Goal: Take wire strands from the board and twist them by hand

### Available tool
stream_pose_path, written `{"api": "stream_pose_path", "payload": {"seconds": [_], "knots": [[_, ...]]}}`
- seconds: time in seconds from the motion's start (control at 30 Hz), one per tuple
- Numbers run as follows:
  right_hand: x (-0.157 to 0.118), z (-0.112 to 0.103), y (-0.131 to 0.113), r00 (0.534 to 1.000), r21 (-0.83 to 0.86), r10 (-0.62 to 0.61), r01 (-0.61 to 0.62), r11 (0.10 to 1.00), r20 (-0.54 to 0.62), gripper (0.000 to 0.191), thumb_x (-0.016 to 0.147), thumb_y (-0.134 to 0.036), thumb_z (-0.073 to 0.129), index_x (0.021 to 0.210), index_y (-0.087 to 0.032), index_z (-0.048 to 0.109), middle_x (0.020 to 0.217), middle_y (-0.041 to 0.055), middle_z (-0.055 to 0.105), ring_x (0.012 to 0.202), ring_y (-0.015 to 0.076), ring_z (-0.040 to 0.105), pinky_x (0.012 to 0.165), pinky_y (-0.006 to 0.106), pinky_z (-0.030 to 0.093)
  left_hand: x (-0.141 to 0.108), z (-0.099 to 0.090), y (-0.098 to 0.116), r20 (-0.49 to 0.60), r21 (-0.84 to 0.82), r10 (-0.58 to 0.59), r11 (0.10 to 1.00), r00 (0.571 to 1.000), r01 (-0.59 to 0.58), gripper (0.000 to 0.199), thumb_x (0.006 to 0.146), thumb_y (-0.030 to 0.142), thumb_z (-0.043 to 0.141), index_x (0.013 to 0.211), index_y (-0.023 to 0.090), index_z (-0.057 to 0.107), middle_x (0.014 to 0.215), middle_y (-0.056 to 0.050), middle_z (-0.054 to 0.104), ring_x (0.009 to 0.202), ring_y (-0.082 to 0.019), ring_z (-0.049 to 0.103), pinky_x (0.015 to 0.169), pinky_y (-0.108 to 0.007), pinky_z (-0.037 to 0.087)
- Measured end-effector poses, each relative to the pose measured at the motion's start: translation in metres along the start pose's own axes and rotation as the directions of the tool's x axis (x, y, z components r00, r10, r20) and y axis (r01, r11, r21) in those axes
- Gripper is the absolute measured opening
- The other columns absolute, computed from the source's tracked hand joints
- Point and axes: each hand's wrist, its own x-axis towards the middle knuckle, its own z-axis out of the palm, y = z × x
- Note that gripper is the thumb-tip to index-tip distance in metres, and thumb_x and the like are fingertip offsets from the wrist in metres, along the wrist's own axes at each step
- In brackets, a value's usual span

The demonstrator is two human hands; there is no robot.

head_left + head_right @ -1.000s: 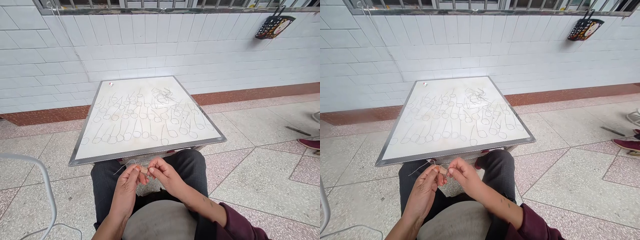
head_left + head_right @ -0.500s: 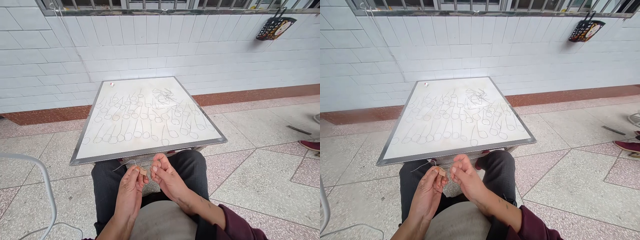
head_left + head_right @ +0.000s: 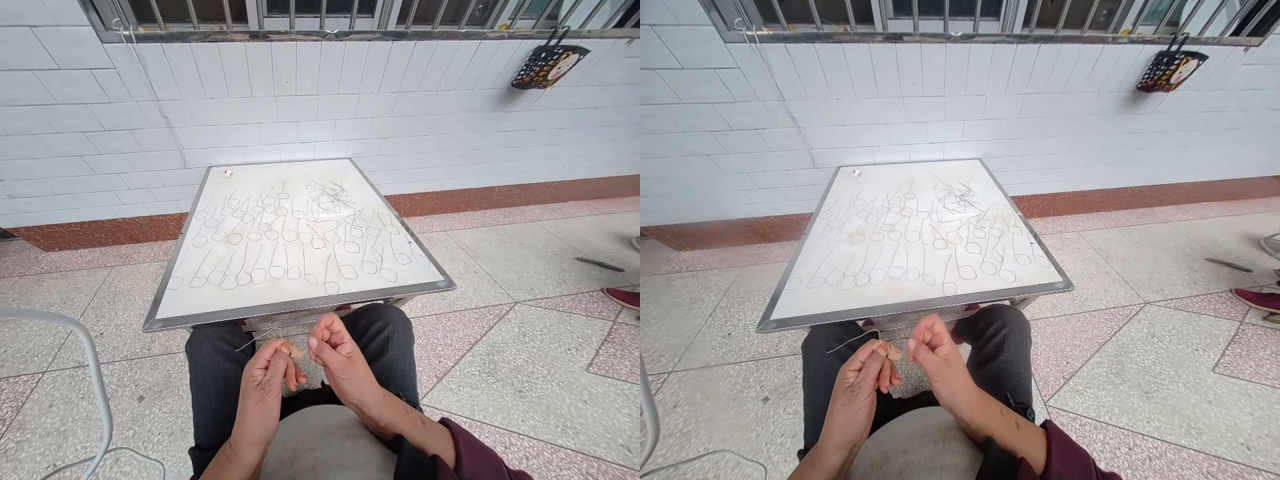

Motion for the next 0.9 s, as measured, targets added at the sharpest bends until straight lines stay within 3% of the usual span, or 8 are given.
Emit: {"api": "stream_pose_path", "payload": {"seconds": [0.1,0.23,0.33,0.43,0.57,0.7,0.9], "knots": [[0.0,-0.002,-0.001,1.0,-0.04,0.013,-0.013,0.999,-0.003,0.025,0.086,-0.039,0.068,0.087,-0.024,0.049,0.07,-0.0057,0.048,0.061,0.0105,0.043,0.059,0.022,0.037,0.001,0.0,0.002,0.034,0.041,-0.002,0.999,0.999,0.001,0.027,0.093,0.037,0.053,0.075,0.02,0.065,0.05,0.004,0.051,0.057,-0.018,0.055,0.068,-0.03,0.047],[0.008,-0.01,-0.013,0.992,-0.318,0.037,0.004,0.948,0.121,0.025,0.092,-0.047,0.059,0.092,-0.022,0.059,0.075,-0.0023,0.052,0.066,0.0122,0.045,0.063,0.025,0.039,0.001,-0.001,0.004,0.038,0.057,-0.039,0.998,0.999,0.037,0.029,0.091,0.039,0.055,0.071,0.02,0.061,0.049,0.004,0.053,0.056,-0.018,0.057,0.067,-0.03,0.047],[0.017,-0.014,-0.025,0.976,-0.431,0.084,0.01,0.902,0.2,0.033,0.093,-0.05,0.055,0.095,-0.02,0.069,0.083,0.0011,0.057,0.07,0.0124,0.046,0.068,0.026,0.04,0.0,-0.001,0.005,0.136,0.097,-0.094,0.992,0.986,0.081,0.03,0.092,0.04,0.053,0.071,0.02,0.061,0.048,0.004,0.053,0.055,-0.018,0.058,0.065,-0.029,0.047],[0.026,-0.017,-0.03,0.908,-0.266,0.289,-0.21,0.941,0.303,0.036,0.089,-0.052,0.061,0.094,-0.018,0.072,0.081,0.0021,0.06,0.068,0.0112,0.047,0.064,0.023,0.04,-0.003,0.0,0.006,0.215,0.091,-0.137,0.989,0.967,0.12,0.03,0.093,0.038,0.052,0.071,0.019,0.062,0.047,0.003,0.053,0.054,-0.017,0.058,0.064,-0.029,0.047],[0.033,-0.019,-0.026,0.79,-0.014,0.439,-0.48,0.877,0.427,0.033,0.078,-0.045,0.077,0.09,-0.015,0.074,0.08,0.0026,0.064,0.066,0.0087,0.052,0.062,0.02,0.043,-0.006,0.003,0.005,0.269,0.001,-0.17,0.984,0.948,0.176,0.033,0.091,0.038,0.056,0.064,0.019,0.058,0.043,0.004,0.049,0.048,-0.015,0.053,0.059,-0.028,0.046],[0.032,-0.02,-0.02,0.758,0.086,0.437,-0.539,0.838,0.484,0.034,0.072,-0.037,0.084,0.098,-0.017,0.074,0.078,-0.0002,0.064,0.064,0.0069,0.055,0.063,0.018,0.045,-0.008,0.004,0.002,0.307,-0.087,-0.193,0.969,0.932,0.229,0.033,0.09,0.04,0.059,0.065,0.019,0.059,0.041,0.005,0.047,0.043,-0.013,0.048,0.054,-0.027,0.045],[0.032,-0.021,-0.02,0.741,0.085,0.471,-0.574,0.815,0.479,0.036,0.073,-0.04,0.083,0.098,-0.015,0.074,0.078,0.0,0.063,0.063,0.0056,0.054,0.056,0.016,0.041,-0.009,0.006,0.006,0.338,-0.131,-0.235,0.947,0.911,0.293,0.035,0.085,0.043,0.065,0.061,0.018,0.057,0.038,0.005,0.045,0.039,-0.011,0.043,0.048,-0.025,0.041]]}}
